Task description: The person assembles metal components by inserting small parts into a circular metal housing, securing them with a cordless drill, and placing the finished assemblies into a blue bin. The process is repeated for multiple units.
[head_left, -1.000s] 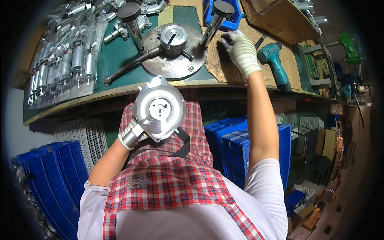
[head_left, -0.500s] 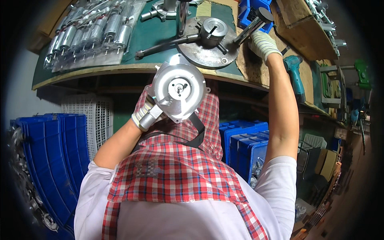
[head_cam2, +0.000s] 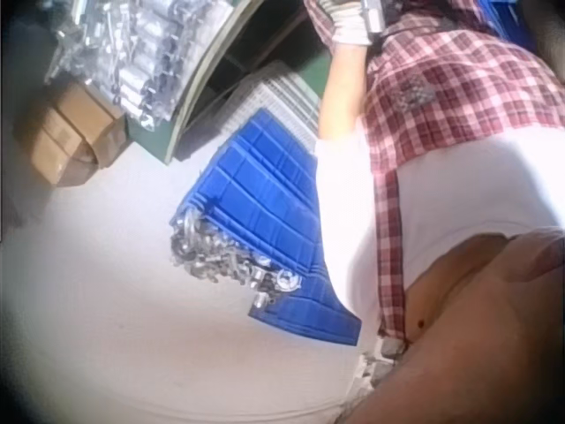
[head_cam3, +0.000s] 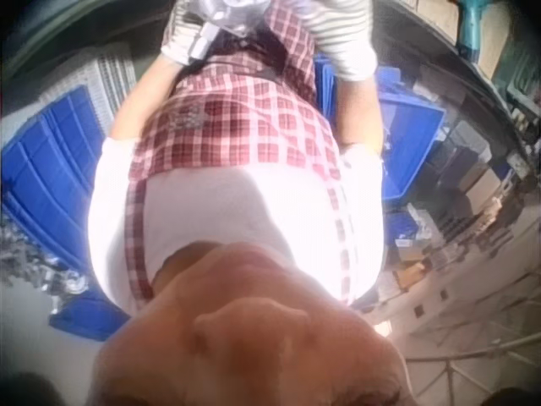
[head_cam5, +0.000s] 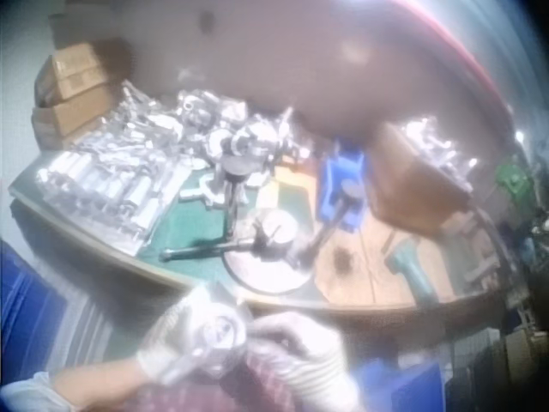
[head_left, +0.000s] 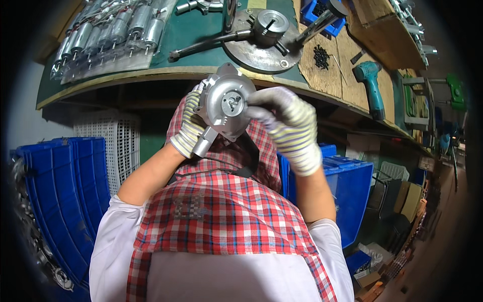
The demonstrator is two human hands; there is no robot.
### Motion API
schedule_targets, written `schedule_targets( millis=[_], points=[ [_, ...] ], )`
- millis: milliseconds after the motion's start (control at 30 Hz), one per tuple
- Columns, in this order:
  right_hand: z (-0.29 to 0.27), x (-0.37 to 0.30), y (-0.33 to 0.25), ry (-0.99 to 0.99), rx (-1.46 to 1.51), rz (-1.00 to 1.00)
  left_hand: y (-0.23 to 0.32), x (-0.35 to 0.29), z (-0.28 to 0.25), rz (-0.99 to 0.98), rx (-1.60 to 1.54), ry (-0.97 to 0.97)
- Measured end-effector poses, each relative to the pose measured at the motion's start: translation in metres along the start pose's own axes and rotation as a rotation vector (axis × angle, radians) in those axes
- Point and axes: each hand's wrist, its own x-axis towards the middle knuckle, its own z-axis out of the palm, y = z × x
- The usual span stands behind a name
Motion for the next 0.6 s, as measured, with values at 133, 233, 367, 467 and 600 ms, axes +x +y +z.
schedule_targets(
  millis=[133, 233, 367, 467, 600],
  points=[
    [0.033, -0.001, 0.02, 0.093, -0.228, -0.217, 0.008, 0.005, -0.001, 0.181, 0.307, 0.01],
    [0.037, -0.003, 0.024, 0.086, -0.307, -0.183, 0.0, 0.007, 0.004, 0.116, 0.26, 0.043],
    [0.032, -0.002, 0.021, 0.018, -0.374, -0.091, 0.021, 0.011, 0.002, 0.31, 0.552, 0.059],
    [0.028, -0.001, 0.022, -0.032, -0.277, 0.061, 0.021, 0.011, 0.0, 0.256, 0.551, -0.028],
    [0.021, 0.0, 0.029, -0.009, -0.178, 0.255, 0.02, 0.017, -0.002, 0.23, 0.523, -0.156]
  ],
)
